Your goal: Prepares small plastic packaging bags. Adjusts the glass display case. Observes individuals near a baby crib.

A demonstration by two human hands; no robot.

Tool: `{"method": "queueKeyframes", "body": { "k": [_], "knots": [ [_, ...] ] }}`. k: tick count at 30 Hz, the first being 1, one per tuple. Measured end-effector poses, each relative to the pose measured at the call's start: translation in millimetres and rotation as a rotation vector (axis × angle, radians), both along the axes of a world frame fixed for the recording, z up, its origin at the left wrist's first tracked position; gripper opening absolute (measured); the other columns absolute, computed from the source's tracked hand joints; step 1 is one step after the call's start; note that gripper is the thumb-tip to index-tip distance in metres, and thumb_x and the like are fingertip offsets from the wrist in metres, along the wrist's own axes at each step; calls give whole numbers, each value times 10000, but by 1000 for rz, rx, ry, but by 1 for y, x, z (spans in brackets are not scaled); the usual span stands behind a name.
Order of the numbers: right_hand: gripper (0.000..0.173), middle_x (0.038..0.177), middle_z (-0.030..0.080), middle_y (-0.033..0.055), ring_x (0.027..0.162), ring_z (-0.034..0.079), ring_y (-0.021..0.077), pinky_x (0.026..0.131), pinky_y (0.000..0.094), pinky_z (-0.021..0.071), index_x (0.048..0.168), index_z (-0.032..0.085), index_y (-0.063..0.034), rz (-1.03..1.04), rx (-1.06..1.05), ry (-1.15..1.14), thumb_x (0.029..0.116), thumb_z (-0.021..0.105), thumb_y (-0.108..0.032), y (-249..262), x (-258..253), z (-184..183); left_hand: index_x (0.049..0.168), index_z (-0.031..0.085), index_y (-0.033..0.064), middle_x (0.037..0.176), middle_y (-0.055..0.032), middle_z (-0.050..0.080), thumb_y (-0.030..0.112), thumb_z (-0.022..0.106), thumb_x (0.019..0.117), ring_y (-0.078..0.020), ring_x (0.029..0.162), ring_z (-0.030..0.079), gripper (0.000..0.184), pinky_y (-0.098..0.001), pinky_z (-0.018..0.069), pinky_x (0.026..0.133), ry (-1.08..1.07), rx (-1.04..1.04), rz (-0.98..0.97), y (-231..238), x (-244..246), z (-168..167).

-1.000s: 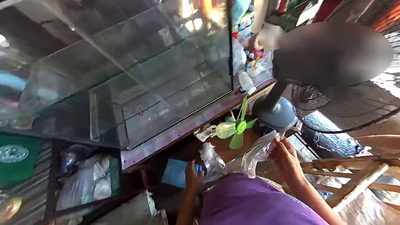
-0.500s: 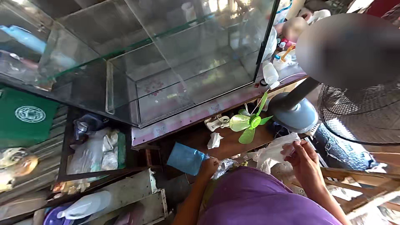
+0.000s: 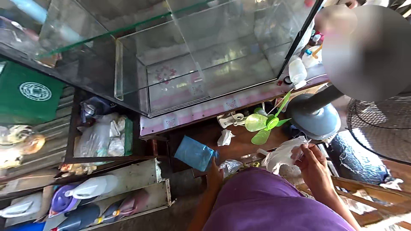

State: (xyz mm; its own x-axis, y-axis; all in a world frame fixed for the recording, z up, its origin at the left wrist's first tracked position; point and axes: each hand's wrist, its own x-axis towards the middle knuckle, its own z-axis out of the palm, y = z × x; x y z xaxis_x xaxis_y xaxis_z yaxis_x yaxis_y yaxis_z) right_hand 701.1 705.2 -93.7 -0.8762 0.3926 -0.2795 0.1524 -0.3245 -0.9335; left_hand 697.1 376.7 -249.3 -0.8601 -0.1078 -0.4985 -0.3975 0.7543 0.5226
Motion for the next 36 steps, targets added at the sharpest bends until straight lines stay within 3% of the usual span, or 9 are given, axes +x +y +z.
{"method": "queueKeyframes", "body": {
  "k": [2, 6, 8, 14, 20, 24, 28, 33, 36],
  "knots": [
    [132, 780, 663, -50, 615, 617, 34, 555, 191, 540, 1045, 548, -116, 45, 48, -1, 1072, 423, -151, -3, -4, -4, 1614, 216, 23, 1176, -282, 688, 196, 670, 956, -445, 1049, 695, 818, -611, 536, 928, -23, -144, 13, 0, -11, -1],
    [127, 681, 560, -86, 556, 520, 8, 534, 165, 471, 977, 572, -127, 117, 76, 29, 1044, 464, -131, -7, -6, -15, 1379, 593, 0, 1330, -265, 618, 224, 567, 1031, -432, 1171, 644, 414, -597, 522, 967, -103, -330, -91, -16, -29, -6],
    [126, 688, 571, -83, 570, 538, 11, 548, 169, 484, 966, 579, -128, 133, 70, 21, 1037, 475, -135, -8, -6, -17, 1313, 646, 12, 1320, -254, 627, 214, 556, 1035, -417, 1177, 645, 355, -589, 522, 972, -52, -324, -51, -25, -36, 0],
    [131, 667, 558, -64, 532, 518, 24, 507, 181, 471, 961, 576, -114, 111, 63, -23, 1041, 477, -146, -5, -7, -22, 1214, 640, -72, 1150, -284, 685, 60, 641, 949, -438, 1090, 672, 297, -612, 521, 940, 238, -254, 199, -36, -55, 19],
    [135, 666, 555, -54, 538, 529, 38, 509, 200, 478, 964, 574, -103, 130, 69, -48, 1046, 482, -157, -6, -8, -26, 1151, 717, 25, 1327, -254, 607, -46, 622, 885, -435, 991, 699, 291, -596, 575, 746, 291, -426, 196, -40, -61, 17],
    [120, 670, 571, -58, 548, 548, 34, 521, 195, 493, 955, 577, -112, 134, 61, -47, 1036, 498, -150, -6, -7, -30, 1117, 694, -66, 1281, -279, 629, -77, 641, 858, -439, 1120, 652, 264, -595, 535, 907, 387, -307, 442, -57, -58, 2],
    [125, 682, 589, -57, 554, 561, 33, 524, 191, 502, 958, 582, -109, 131, 61, -54, 1034, 489, -144, -6, -9, -30, 1172, 652, -112, 1136, -306, 668, 99, 690, 923, -418, 1113, 640, 328, -561, 477, 990, 362, -167, 680, -59, -59, -9],
    [130, 675, 578, -52, 543, 549, 36, 512, 194, 493, 965, 582, -105, 147, 61, -62, 1041, 491, -157, -5, -9, -32, 1184, 624, -155, 1210, -338, 633, 19, 679, 882, -443, 1166, 619, 352, -538, 486, 1029, 566, -98, 444, -52, -53, -19],
    [119, 677, 580, -49, 543, 546, 33, 510, 188, 487, 967, 576, -100, 152, 68, -85, 1037, 496, -152, -7, -9, -32, 1111, 675, -97, 1158, -277, 676, -50, 643, 876, -413, 1088, 669, 242, -552, 529, 963, 438, -225, 258, -53, -53, -9]
  ]
}}
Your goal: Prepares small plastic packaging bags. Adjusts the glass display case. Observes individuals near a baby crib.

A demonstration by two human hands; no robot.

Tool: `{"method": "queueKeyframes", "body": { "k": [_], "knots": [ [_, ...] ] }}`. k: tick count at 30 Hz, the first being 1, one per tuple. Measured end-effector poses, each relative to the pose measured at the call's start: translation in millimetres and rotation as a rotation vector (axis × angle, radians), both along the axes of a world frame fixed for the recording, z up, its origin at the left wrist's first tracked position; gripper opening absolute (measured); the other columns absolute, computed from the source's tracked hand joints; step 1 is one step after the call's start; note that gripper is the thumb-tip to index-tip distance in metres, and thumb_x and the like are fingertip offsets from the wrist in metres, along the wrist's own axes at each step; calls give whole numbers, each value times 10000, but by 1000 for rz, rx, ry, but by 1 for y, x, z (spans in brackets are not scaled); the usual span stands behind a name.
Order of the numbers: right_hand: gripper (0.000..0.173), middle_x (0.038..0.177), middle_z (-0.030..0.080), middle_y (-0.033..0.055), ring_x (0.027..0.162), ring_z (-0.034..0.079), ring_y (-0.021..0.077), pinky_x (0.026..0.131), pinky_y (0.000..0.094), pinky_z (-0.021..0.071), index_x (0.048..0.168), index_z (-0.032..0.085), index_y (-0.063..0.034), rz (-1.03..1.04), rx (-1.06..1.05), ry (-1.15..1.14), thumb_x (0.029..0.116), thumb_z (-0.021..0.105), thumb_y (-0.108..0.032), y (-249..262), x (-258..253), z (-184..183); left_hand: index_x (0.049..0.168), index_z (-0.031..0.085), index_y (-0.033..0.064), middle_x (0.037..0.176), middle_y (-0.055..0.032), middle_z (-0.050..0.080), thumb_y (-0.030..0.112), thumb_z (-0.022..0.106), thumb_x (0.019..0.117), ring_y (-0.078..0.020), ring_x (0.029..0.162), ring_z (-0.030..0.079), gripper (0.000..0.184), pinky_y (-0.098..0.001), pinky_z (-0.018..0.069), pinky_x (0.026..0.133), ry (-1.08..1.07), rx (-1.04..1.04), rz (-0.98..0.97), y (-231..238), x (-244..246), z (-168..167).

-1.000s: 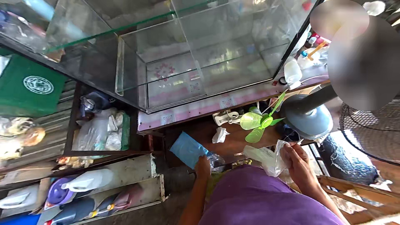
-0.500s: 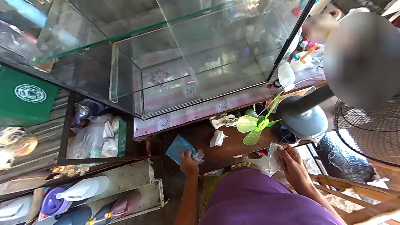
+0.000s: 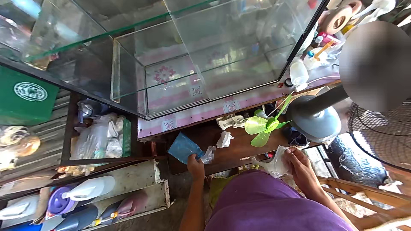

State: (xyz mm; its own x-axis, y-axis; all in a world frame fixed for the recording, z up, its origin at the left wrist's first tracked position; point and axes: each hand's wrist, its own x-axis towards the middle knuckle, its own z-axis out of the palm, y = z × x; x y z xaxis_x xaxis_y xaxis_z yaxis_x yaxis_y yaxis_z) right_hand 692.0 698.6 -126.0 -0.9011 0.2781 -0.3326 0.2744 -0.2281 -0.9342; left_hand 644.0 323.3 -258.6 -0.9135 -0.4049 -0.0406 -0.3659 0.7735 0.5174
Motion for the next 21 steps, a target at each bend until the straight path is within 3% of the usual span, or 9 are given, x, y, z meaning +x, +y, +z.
{"method": "queueKeyframes", "body": {
  "k": [2, 5, 7, 10, 13, 16, 19, 21],
  "knots": [
    [116, 693, 573, -50, 571, 545, 37, 545, 193, 488, 968, 584, -97, 42, 13, -1, 1030, 498, -144, 1, 0, -2, 1145, 696, -14, 1169, -217, 704, 9, 655, 895, -395, 1075, 692, 254, -595, 544, 885, -186, -130, -58, 5, -3, 19],
    [98, 708, 562, -57, 592, 539, 34, 573, 197, 484, 1012, 584, -84, 152, 60, -23, 1027, 512, -148, 0, 0, -4, 1048, 724, 13, 1031, -209, 732, 67, 734, 838, -421, 1023, 699, 217, -603, 556, 785, -135, -268, -159, 14, -8, 29],
    [118, 716, 573, -56, 602, 546, 29, 584, 201, 487, 1053, 590, -64, 244, 100, -32, 1028, 523, -159, -4, 0, -4, 1066, 725, 23, 985, -219, 729, 149, 741, 864, -448, 1001, 691, 238, -606, 550, 763, -159, -313, -221, 21, -18, 35],
    [168, 738, 588, -52, 618, 553, 28, 597, 203, 486, 1086, 604, -31, 371, 135, -24, 1023, 531, -167, -10, -3, -7, 1270, 644, 23, 1122, -253, 709, 144, 620, 970, -457, 1045, 690, 324, -621, 541, 837, -320, -296, -255, 30, -42, 42],
    [234, 754, 603, -27, 635, 571, 40, 622, 225, 503, 1138, 604, -3, 530, 224, -50, 1031, 536, -200, -13, -9, -7, 1350, 603, 67, 1415, -255, 566, 28, 529, 978, -442, 1011, 704, 381, -585, 570, 802, -374, -281, -252, 38, -62, 45],
    [335, 799, 633, 66, 654, 587, 130, 665, 334, 527, 1308, 602, -27, 810, 362, -94, 1049, 528, -226, -19, -27, -9, 1280, 671, 79, 1471, -214, 529, -26, 518, 954, -417, 1001, 706, 376, -558, 581, 797, -366, -279, -285, 44, -69, 47],
    [486, 872, 649, 156, 695, 588, 235, 722, 449, 522, 1519, 482, -129, 1098, 422, -44, 1046, 537, -228, -45, -54, -19, 1239, 675, 43, 1421, -222, 563, -37, 546, 931, -404, 1050, 694, 344, -551, 576, 829, -351, -230, -307, 53, -71, 57],
    [567, 1064, 681, 222, 866, 654, 326, 855, 537, 524, 1584, 400, -140, 1247, 428, 20, 1041, 557, -182, -73, -73, -28, 1235, 667, 28, 1390, -214, 586, -35, 576, 919, -384, 1119, 674, 335, -535, 568, 880, -348, -189, -304, 62, -70, 67]
  ]
}}
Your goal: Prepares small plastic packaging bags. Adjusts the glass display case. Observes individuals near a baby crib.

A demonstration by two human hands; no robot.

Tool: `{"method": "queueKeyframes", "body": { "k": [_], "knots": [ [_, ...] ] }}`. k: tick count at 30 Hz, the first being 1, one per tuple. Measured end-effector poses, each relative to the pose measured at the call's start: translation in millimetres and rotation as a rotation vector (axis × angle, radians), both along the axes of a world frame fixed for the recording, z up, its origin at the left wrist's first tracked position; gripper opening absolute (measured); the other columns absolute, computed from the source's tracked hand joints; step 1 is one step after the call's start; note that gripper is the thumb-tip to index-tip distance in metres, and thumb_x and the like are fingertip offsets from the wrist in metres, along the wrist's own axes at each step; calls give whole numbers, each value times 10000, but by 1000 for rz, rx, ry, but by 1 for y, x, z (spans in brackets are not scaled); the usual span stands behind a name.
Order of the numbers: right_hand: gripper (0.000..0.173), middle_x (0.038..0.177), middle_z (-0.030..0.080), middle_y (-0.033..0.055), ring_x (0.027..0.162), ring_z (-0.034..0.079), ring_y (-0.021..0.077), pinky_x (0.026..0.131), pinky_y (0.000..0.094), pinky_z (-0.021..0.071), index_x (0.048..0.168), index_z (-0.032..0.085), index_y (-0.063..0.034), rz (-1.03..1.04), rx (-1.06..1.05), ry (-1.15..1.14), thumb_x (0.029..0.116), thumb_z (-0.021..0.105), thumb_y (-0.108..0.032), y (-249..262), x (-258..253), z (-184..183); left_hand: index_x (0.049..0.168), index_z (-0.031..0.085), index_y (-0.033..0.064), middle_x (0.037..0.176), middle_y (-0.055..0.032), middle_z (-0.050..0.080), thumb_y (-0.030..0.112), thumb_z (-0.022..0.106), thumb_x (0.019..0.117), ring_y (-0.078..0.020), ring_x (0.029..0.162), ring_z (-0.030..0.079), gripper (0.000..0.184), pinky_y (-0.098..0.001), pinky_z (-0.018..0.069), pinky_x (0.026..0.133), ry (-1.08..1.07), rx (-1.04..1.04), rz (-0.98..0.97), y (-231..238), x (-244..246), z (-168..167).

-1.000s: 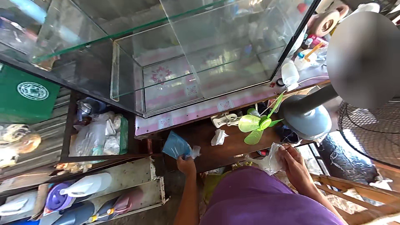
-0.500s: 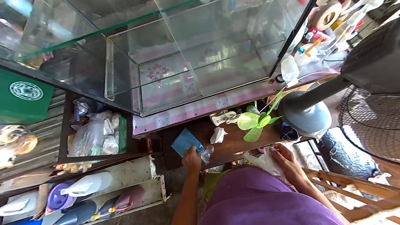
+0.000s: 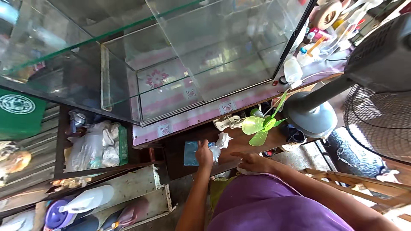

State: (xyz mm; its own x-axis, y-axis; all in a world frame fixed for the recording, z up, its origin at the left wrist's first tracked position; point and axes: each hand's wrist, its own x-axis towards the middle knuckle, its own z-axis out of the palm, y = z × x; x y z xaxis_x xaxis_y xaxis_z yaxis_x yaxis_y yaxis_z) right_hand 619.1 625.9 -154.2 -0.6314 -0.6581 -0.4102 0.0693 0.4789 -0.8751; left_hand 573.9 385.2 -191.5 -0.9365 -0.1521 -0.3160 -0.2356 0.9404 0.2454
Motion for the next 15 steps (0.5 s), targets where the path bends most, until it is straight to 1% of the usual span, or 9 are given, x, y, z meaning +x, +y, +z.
{"method": "queueKeyframes", "body": {
  "k": [2, 3, 5, 7, 8, 10, 12, 14, 15],
  "knots": [
    [655, 1421, 586, 233, 1218, 624, 401, 1053, 610, 449, 1626, 305, -141, 130, 27, 26, 1027, 569, -127, -30, -16, -13, 1213, 668, -3, 1338, -223, 612, -21, 609, 909, -373, 1161, 655, 311, -524, 555, 930, 14, 62, 8, 7, 3, 8],
    [686, 1424, 586, 237, 1262, 601, 421, 1070, 633, 431, 1631, 283, -128, 168, 62, 39, 1011, 576, -107, -45, -21, -23, 1202, 670, -21, 1301, -230, 629, 2, 627, 908, -369, 1166, 651, 298, -523, 542, 953, 19, 102, 11, 8, 5, 12],
    [631, 1343, 626, 267, 1250, 596, 463, 1042, 678, 431, 1578, 369, -56, 254, 179, 59, 997, 602, -135, -69, -25, -45, 1189, 666, -59, 1216, -247, 661, 59, 661, 900, -372, 1140, 650, 312, -531, 516, 976, 10, 244, 20, 6, 9, 18],
    [494, 1317, 603, 324, 1253, 559, 514, 1023, 725, 402, 1404, 534, 53, 326, 269, 43, 968, 657, -146, -88, -27, -60, 1197, 647, -80, 1167, -261, 666, 114, 673, 908, -368, 1103, 649, 349, -529, 508, 970, -50, 434, 10, 3, 15, 26],
    [478, 1320, 595, 331, 1251, 554, 524, 1012, 741, 397, 1368, 556, 67, 340, 290, 38, 960, 669, -155, -95, -28, -68, 1185, 640, -81, 1137, -253, 661, 140, 675, 899, -349, 1069, 649, 363, -513, 515, 945, -68, 505, -11, 2, 18, 26],
    [489, 1332, 598, 325, 1253, 559, 520, 1022, 738, 387, 1377, 561, 62, 336, 303, 33, 967, 652, -187, -104, -32, -74, 1162, 628, -87, 1111, -245, 651, 129, 689, 879, -329, 1043, 643, 362, -477, 525, 930, -53, 550, -55, 1, 21, 23],
    [489, 1298, 614, 325, 1216, 585, 516, 1008, 716, 411, 1404, 529, 51, 367, 282, 33, 993, 621, -198, -104, -40, -61, 1127, 650, -104, 1098, -263, 667, 47, 701, 869, -359, 1047, 656, 303, -492, 526, 944, 31, 455, -57, -1, 20, 20],
    [553, 1256, 645, 305, 1167, 623, 502, 984, 711, 445, 1499, 460, -31, 354, 187, 83, 999, 629, -194, -98, -41, -59, 1074, 676, -86, 1092, -251, 675, -24, 678, 848, -368, 1050, 666, 234, -513, 533, 944, 106, 303, -36, -6, 12, 17],
    [602, 1279, 647, 286, 1190, 620, 483, 1010, 696, 442, 1552, 415, -72, 331, 130, 99, 1002, 632, -185, -91, -40, -56, 1047, 681, -81, 1080, -247, 681, -51, 658, 838, -374, 1032, 673, 212, -526, 539, 919, 141, 244, -27, -9, 6, 13]
  ]
}}
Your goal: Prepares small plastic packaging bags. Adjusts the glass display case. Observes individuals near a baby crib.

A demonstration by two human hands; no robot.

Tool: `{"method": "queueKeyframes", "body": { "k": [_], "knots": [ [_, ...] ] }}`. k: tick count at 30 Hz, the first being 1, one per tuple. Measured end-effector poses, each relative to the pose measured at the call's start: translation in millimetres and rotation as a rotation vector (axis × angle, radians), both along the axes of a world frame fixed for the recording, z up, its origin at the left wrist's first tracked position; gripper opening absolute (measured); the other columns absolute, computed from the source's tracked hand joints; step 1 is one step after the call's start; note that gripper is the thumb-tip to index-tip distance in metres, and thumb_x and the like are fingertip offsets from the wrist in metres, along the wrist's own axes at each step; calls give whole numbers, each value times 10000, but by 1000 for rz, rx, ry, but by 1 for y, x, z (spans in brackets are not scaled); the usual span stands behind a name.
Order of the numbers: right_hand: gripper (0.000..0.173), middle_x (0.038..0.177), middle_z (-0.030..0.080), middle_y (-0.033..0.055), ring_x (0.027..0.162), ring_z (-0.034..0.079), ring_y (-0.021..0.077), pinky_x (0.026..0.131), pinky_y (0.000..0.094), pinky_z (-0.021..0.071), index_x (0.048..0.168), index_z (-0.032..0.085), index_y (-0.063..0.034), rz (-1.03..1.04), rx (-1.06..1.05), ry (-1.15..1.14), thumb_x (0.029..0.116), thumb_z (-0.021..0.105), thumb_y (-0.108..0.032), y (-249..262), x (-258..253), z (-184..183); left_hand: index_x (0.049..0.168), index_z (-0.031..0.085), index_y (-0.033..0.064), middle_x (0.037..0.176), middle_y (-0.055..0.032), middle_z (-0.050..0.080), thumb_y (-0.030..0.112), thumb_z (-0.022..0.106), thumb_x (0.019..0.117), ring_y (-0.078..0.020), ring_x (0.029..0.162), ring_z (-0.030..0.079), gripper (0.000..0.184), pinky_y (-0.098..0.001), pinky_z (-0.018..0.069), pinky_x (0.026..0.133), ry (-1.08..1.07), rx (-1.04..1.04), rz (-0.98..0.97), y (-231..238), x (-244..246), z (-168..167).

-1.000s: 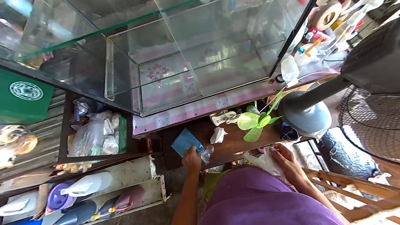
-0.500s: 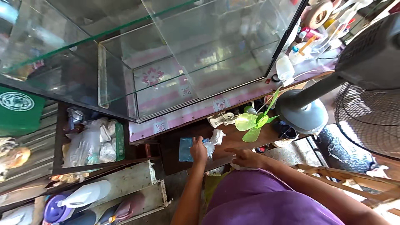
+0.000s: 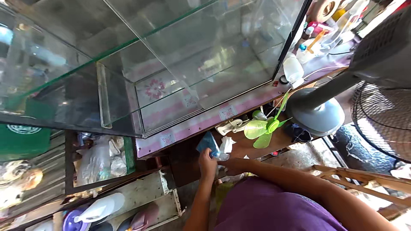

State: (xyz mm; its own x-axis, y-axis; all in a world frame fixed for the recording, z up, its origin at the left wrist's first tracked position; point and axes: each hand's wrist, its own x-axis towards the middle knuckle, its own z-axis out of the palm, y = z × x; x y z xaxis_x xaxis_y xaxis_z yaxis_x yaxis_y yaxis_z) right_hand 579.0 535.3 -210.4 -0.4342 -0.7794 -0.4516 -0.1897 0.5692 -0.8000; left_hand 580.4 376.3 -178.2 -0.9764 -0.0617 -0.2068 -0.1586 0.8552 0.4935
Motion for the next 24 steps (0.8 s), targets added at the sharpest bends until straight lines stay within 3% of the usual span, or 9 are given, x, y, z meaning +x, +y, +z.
{"method": "queueKeyframes", "body": {
  "k": [3, 6, 10, 13, 16, 18, 19, 21, 24],
  "knots": [
    [515, 1420, 587, 232, 1336, 548, 386, 1145, 577, 386, 1471, 532, -31, -178, -157, -25, 978, 654, -119, 30, 8, 14, 1114, 707, -40, 1179, -225, 699, -51, 616, 882, -390, 1092, 687, 249, -570, 547, 900, -48, -192, -33, -1, -13, -11],
    [406, 1250, 669, 208, 1134, 653, 274, 1015, 472, 506, 1353, 605, 24, -491, -280, -220, 969, 633, -105, 67, 14, 34, 1218, 680, 0, 1274, -216, 665, 8, 592, 928, -389, 1171, 656, 304, -573, 531, 950, -221, -259, -103, -5, -19, -44],
    [298, 1033, 692, 51, 901, 669, 100, 825, 309, 575, 1250, 586, 10, -887, -574, -453, 970, 589, -92, 109, 24, 71, 1392, 538, -57, 1379, -310, 557, 195, 727, 917, -441, 1310, 537, 571, -559, 425, 1113, -424, 35, -133, -12, -21, -77],
    [142, 935, 709, 16, 855, 695, 97, 825, 303, 595, 1098, 600, -10, -1041, -660, -354, 962, 621, -47, 122, 33, 96, 1384, 567, -52, 1406, -308, 546, 220, 692, 940, -455, 1339, 506, 535, -596, 408, 1118, -183, 255, -142, 2, -13, -33],
    [124, 931, 721, 30, 865, 712, 111, 848, 317, 603, 1081, 601, 6, -1018, -642, -232, 975, 614, -60, 119, 37, 112, 1435, 512, -52, 1463, -198, 551, 355, 610, 976, -253, 1350, 541, 622, -423, 470, 1103, -127, 764, -238, 36, 0, 43],
    [163, 930, 720, 33, 846, 702, 87, 828, 294, 599, 1089, 630, 27, -955, -585, -83, 995, 609, -104, 113, 37, 120, 1331, 592, -65, 1269, -142, 684, 372, 710, 918, -173, 1147, 670, 612, -363, 563, 984, -139, 919, -314, 55, 9, 77],
    [184, 911, 716, 34, 813, 696, 78, 795, 285, 602, 1084, 645, 35, -937, -559, 18, 1004, 602, -125, 111, 34, 124, 1164, 677, -52, 1028, -85, 743, 283, 701, 942, -116, 922, 716, 402, -319, 607, 840, -60, 920, -307, 63, 12, 85],
    [213, 842, 689, 28, 712, 664, 65, 689, 269, 587, 1072, 650, 37, -950, -532, 180, 1010, 581, -155, 111, 26, 133, 975, 686, -26, 727, 22, 659, 152, 596, 1004, -19, 610, 618, 201, -216, 555, 595, 80, 918, -246, 73, 16, 95],
    [316, 981, 702, 51, 860, 674, 67, 802, 276, 576, 1160, 633, 30, -876, -565, 218, 1004, 609, -245, 116, 18, 146, 939, 672, -9, 654, 66, 608, 119, 528, 1033, 9, 530, 561, 214, -179, 512, 519, 139, 923, -178, 79, 23, 113]
  ]
}}
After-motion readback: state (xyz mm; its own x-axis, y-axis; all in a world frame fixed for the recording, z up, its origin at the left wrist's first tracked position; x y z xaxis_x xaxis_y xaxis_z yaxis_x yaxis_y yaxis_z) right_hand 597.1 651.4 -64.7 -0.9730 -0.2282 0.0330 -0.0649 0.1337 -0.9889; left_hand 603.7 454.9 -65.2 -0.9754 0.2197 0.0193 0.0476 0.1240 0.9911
